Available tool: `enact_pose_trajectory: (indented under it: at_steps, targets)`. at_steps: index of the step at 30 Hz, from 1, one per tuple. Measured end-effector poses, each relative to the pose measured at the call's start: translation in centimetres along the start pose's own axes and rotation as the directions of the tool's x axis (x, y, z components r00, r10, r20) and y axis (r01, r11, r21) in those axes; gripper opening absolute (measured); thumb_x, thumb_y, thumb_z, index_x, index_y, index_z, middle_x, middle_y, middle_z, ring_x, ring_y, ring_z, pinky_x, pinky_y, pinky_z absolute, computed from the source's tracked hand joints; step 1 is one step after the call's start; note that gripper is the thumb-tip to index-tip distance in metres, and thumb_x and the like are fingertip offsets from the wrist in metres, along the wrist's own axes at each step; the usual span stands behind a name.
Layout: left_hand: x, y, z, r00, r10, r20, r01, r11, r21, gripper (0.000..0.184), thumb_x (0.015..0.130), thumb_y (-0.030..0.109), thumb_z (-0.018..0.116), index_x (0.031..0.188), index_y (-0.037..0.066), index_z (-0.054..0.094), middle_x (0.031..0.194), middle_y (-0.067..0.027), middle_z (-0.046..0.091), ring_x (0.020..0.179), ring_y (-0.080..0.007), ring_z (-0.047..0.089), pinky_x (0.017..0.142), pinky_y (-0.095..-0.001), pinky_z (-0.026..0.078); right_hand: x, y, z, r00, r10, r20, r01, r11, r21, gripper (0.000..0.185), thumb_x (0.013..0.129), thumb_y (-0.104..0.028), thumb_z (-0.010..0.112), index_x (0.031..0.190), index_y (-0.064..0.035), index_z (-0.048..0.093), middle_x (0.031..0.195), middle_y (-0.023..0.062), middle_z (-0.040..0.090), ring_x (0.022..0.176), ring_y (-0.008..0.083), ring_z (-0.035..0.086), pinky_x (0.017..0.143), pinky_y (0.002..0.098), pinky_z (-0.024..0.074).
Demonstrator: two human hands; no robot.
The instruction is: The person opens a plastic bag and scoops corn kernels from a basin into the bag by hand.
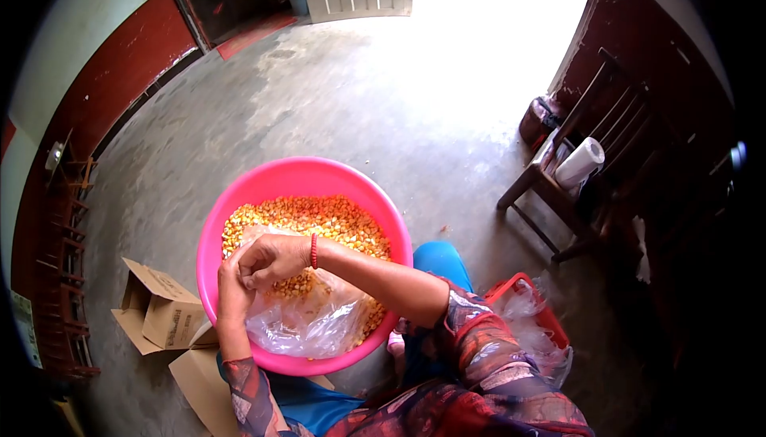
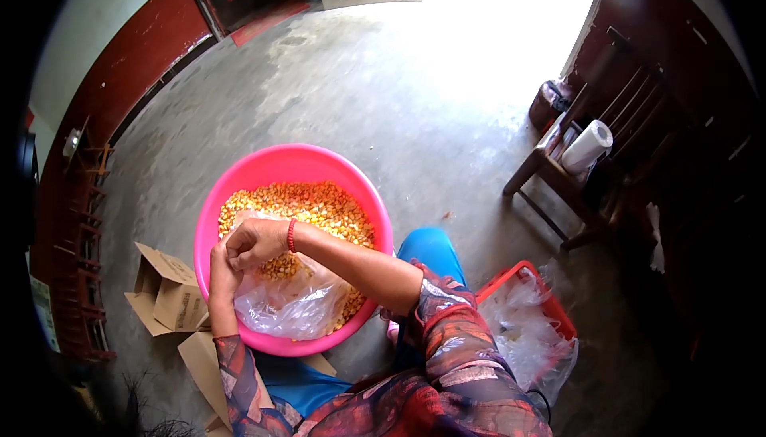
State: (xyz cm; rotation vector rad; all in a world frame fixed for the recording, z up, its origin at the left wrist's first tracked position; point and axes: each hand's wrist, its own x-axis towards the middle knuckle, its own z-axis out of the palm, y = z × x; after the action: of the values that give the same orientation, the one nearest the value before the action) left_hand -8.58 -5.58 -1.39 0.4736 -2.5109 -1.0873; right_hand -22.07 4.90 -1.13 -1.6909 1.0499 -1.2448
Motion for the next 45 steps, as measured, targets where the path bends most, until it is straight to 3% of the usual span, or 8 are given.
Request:
enact_pose_trajectory:
  at_steps: [10,14,16,24,34,38,42,45]
  targets:
    - [-0.2,0.9,0.0,0.995,-0.103,0.010,0.102,0.991,0.082,0.025,0.077,0.004,0.059,0.101,-0.003,0.061,0.096,-0.0179,0.065,0.092,-0.0300,0.063,0.079,-0.0353,0.049,0.1,1.6,-2.3,0.921,0.036,-0.387,0.107,0.933,0.343,0.011,0.088,-0.009,0.055,0.093,-0.0007,0.060,0.081,-0.0002,0.062,0.074,0.0065,0.057,0.066,0.0217,0.0467]
    - [-0.3,1.5,0.0,0.999,-0.047,-0.013,0.047,0.997,0.055,0.035,0.076,0.000,0.058,0.110,-0.002,0.060,0.107,-0.0190,0.063,0.103,-0.0292,0.060,0.090,-0.0340,0.045,-0.6,4.0,-4.5,0.721,0.066,-0.690,-0.008,0.996,0.087,0.010,0.087,-0.008,0.057,0.089,0.0018,0.060,0.076,-0.0008,0.060,0.071,0.0051,0.055,0.063,0.0234,0.0474]
    - [-0.2,1.3,0.1,0.997,-0.071,-0.007,0.071,0.997,0.018,0.034,0.076,0.000,0.057,0.109,-0.002,0.060,0.107,-0.0191,0.063,0.102,-0.0293,0.060,0.090,-0.0342,0.045,-1.6,4.5,-5.2,0.579,-0.124,-0.806,-0.266,0.905,-0.331,0.007,0.076,-0.010,0.060,0.081,-0.0052,0.063,0.067,0.0124,0.063,0.062,0.0236,0.062,0.056,0.0329,0.0479]
    - [-0.4,-0.5,0.4,0.993,-0.120,0.000,0.120,0.992,-0.046,0.032,0.077,0.002,0.057,0.109,-0.001,0.061,0.106,-0.0191,0.063,0.101,-0.0287,0.061,0.089,-0.0340,0.045,-2.8,7.5,-4.7,0.623,-0.034,-0.781,-0.641,0.551,-0.535,0.026,0.069,-0.009,0.060,0.095,-0.0091,0.061,0.094,0.0164,0.058,0.090,0.0345,0.057,0.077,0.0443,0.0479]
    - [-0.4,0.0,0.4,0.995,-0.097,0.006,0.097,0.995,0.016,0.032,0.078,0.005,0.057,0.110,0.002,0.061,0.105,-0.0192,0.063,0.100,-0.0295,0.061,0.087,-0.0342,0.046,-3.4,7.3,-5.2,0.784,0.149,-0.603,-0.582,0.516,-0.629,0.024,0.080,-0.019,0.052,0.096,-0.0038,0.061,0.088,0.0200,0.062,0.085,0.0345,0.060,0.077,0.0436,0.0473]
    - [-0.3,-1.4,0.6,1.000,-0.001,0.003,0.001,1.000,0.017,0.032,0.083,0.001,0.055,0.114,0.001,0.059,0.064,-0.0008,0.056,0.054,-0.0060,0.050,0.051,-0.0230,0.042,-3.2,8.2,-5.3,0.821,0.032,-0.570,-0.464,0.620,-0.633,0.022,0.077,-0.019,0.054,0.088,-0.0011,0.061,0.082,0.0218,0.063,0.081,0.0365,0.061,0.073,0.0443,0.0492]
    - [-0.3,-0.7,0.5,1.000,-0.013,0.011,0.013,1.000,0.016,0.032,0.083,0.002,0.054,0.115,0.001,0.059,0.066,-0.0013,0.057,0.055,-0.0063,0.051,0.052,-0.0230,0.043,-3.1,7.5,-5.2,0.807,0.097,-0.583,-0.508,0.618,-0.600,0.018,0.078,-0.017,0.056,0.083,-0.0010,0.060,0.080,0.0191,0.062,0.075,0.0342,0.061,0.065,0.0431,0.0490]
    - [-0.3,0.1,0.3,0.995,-0.099,0.022,0.099,0.995,0.009,0.032,0.079,0.006,0.058,0.111,0.001,0.060,0.107,-0.0193,0.062,0.103,-0.0302,0.060,0.088,-0.0346,0.045,-2.9,7.5,-5.2,0.781,0.164,-0.603,-0.572,0.578,-0.583,0.021,0.080,-0.020,0.053,0.083,-0.0017,0.064,0.080,0.0206,0.063,0.076,0.0362,0.062,0.068,0.0450,0.0503]
